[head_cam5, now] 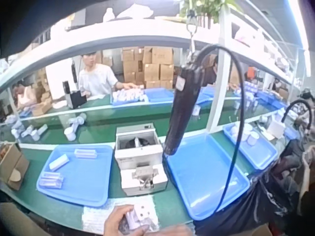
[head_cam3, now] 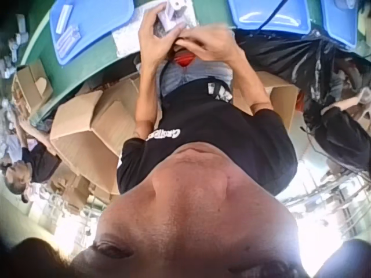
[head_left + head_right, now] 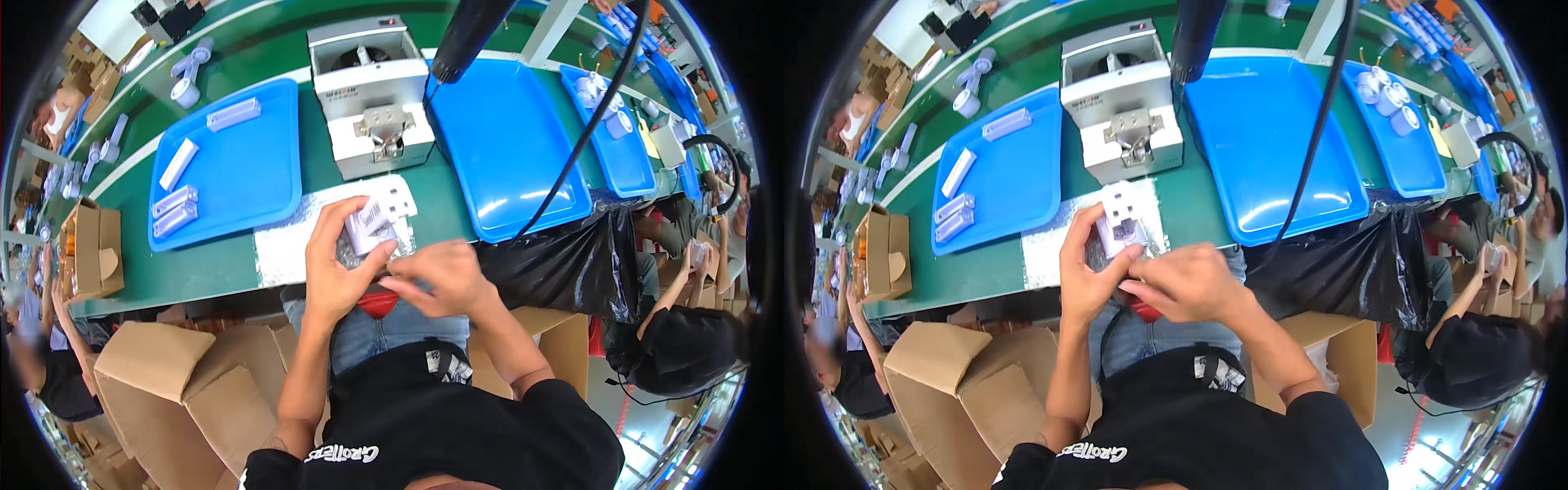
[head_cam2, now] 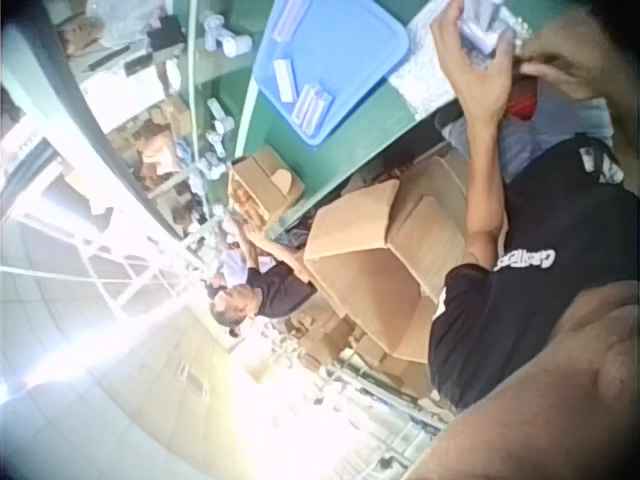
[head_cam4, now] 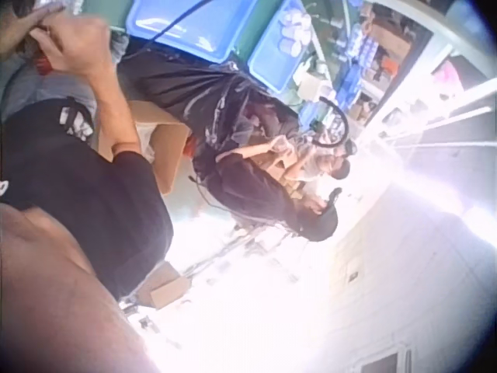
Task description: Assembling small electronic fans by placing components into plastic housings and securing them with an electric screwdriver.
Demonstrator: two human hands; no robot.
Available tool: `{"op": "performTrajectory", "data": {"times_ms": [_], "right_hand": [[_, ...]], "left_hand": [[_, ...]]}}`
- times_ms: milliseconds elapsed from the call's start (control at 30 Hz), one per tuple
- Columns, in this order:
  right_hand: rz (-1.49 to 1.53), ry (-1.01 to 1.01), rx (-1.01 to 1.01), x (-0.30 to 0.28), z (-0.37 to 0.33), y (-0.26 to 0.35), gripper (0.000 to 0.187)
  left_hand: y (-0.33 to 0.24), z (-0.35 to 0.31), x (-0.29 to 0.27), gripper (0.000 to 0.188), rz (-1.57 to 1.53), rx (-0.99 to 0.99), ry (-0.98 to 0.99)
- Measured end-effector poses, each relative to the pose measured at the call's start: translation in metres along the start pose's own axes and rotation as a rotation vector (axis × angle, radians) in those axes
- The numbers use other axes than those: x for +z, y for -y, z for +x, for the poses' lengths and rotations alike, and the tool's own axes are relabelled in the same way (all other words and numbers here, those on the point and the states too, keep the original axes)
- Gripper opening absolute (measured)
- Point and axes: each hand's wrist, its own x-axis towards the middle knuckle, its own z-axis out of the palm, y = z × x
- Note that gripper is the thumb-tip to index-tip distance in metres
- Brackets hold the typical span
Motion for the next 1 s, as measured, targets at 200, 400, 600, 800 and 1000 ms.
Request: {"op": "performTrajectory", "data": {"times_ms": [200, 400, 600, 800, 1000], "right_hand": [[-0.057, -0.739, 0.075, -0.079, 0.125, -0.035, 0.044], [0.429, -0.401, 0.126, -0.102, 0.163, -0.068, 0.03], [0.764, -0.326, -0.064, -0.082, 0.143, -0.047, 0.036], [0.755, -0.565, -0.063, -0.066, 0.186, 0.016, 0.047], [0.75, -0.457, -0.207, -0.043, 0.225, -0.003, 0.035]], "left_hand": [[-0.008, 0.003, 0.002, 0.064, 0.154, 0.089, 0.042], [0.006, 0.008, -0.002, 0.069, -0.026, -0.018, 0.005], [0.022, 0.025, -0.004, 0.071, 0.007, -0.042, 0.018], [0.015, 0.023, -0.003, 0.072, 0.11, 0.004, 0.004], [0.028, 0.021, -0.003, 0.075, 0.027, -0.034, -0.01]]}}
